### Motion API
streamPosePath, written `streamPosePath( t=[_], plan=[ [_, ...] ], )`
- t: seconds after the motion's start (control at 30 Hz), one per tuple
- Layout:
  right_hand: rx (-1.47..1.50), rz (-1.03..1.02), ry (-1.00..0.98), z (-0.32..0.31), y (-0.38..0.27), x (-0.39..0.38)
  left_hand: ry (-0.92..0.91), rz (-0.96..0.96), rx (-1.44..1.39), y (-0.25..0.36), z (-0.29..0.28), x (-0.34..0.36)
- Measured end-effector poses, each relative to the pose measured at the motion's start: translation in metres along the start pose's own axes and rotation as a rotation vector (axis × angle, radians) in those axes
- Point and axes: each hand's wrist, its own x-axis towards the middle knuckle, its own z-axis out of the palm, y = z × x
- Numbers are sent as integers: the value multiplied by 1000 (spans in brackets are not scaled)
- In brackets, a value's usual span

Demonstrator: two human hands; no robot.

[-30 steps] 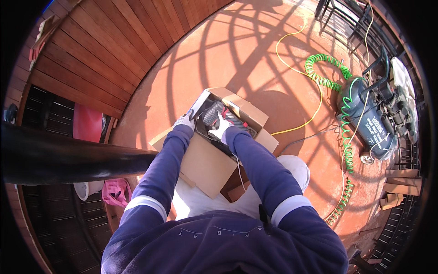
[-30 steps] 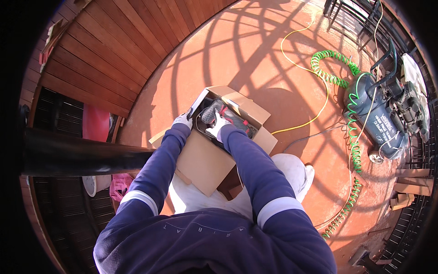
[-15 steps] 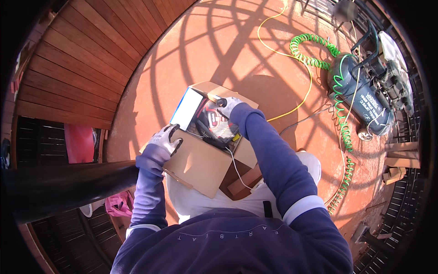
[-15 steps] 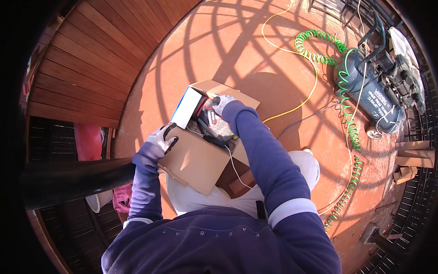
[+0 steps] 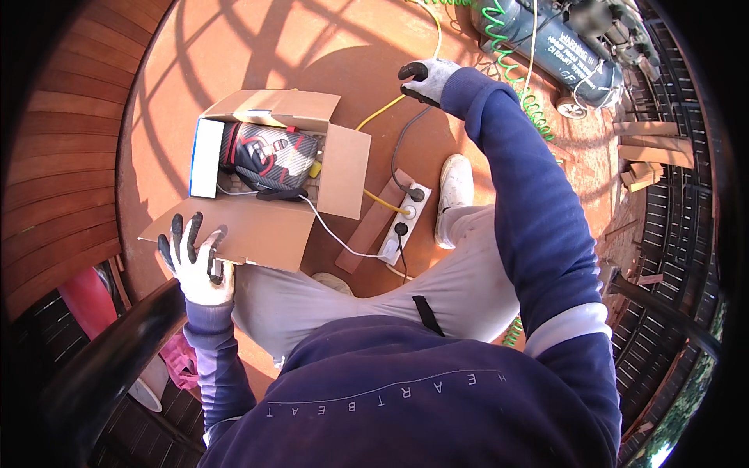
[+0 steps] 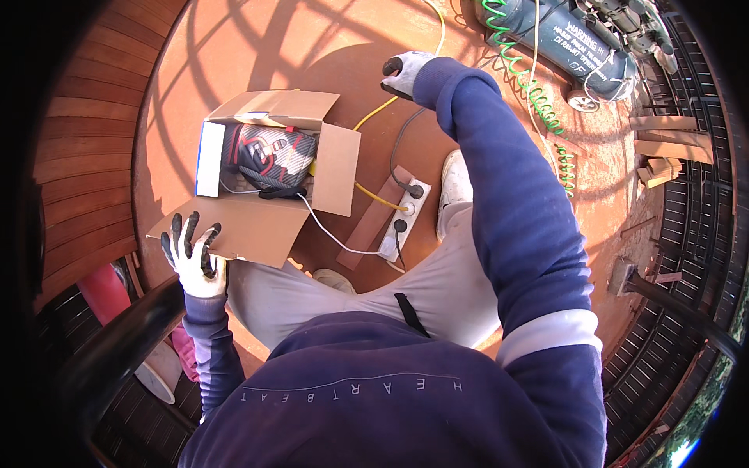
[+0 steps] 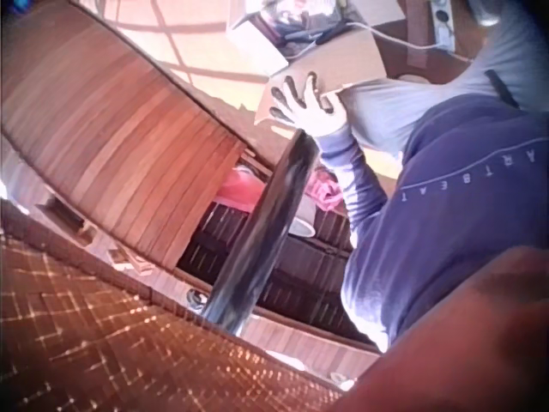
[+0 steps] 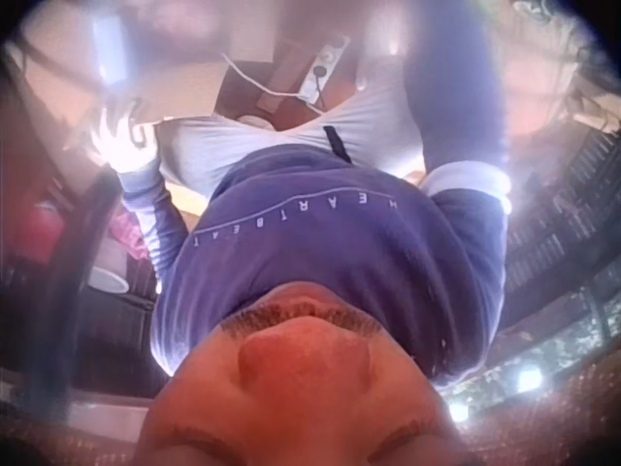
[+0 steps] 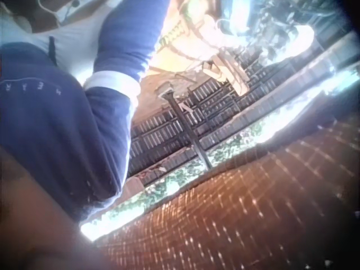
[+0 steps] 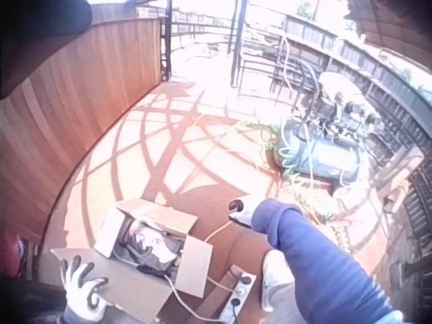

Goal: The person uses a nail gun to secure wooden planks onto a curved wooden structure. They then retrieve a power planer from a box and use it to smooth the edges of the installed planks.

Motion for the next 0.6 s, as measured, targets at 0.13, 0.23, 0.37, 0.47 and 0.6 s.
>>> streamPosePath(
  t=[0.13,0.23,0.37,0.47,0.6],
  plan=[
    [-187,-50,52,39,25,0,-7,11,-27,0,3,15],
    [-272,161,-518,82,-3,-22,-18,5,-47,-4,7,16],
    [-406,20,-774,189,-1,-37,-25,-14,-92,2,6,14],
    [-358,94,-691,250,-2,-50,7,3,-130,0,8,9],
    [-331,127,-725,271,24,-27,12,-29,-99,1,12,2]
  ],
)
